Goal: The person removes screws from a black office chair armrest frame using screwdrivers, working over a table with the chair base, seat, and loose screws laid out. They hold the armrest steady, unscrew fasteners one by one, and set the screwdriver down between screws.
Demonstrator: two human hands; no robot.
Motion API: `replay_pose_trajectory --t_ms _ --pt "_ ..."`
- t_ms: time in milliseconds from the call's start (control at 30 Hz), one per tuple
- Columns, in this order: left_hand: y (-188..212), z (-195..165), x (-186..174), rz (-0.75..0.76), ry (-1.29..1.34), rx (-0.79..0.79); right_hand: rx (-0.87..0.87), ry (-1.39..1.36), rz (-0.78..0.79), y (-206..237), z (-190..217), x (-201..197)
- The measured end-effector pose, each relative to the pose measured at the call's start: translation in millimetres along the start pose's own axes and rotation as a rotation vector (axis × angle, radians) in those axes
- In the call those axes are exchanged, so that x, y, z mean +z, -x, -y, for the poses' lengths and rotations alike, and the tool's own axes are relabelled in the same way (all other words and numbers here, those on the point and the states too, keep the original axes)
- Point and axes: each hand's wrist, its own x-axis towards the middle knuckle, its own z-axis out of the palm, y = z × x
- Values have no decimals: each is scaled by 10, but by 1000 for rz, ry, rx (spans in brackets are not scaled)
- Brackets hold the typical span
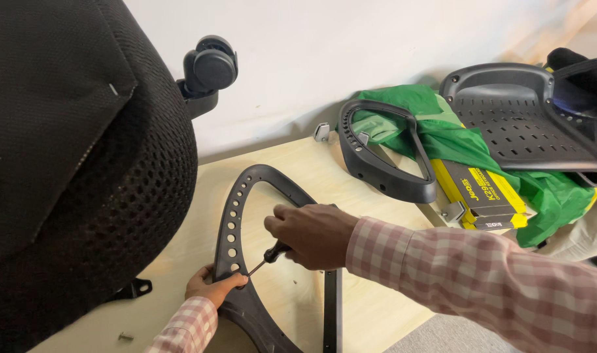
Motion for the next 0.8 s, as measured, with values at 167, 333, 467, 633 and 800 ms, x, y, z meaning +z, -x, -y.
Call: replay_pose_trajectory --t_ms 167,333,467,633,800 --pt "58 -44 -6 -2 -6 -21 224 51 237 30 114 -158" --pt "66 -59 -1 -17 -44 17 74 -152 61 71 165 -190" --pt "93 -74 3 -22 -42 -17 11 -203 52 88 134 -130" --pt "158 -114 -1 -19 -9 -47 -97 -503 -122 120 131 -48" --pt "222 -177 5 -7 2 -57 105 -478 -213 160 225 22"
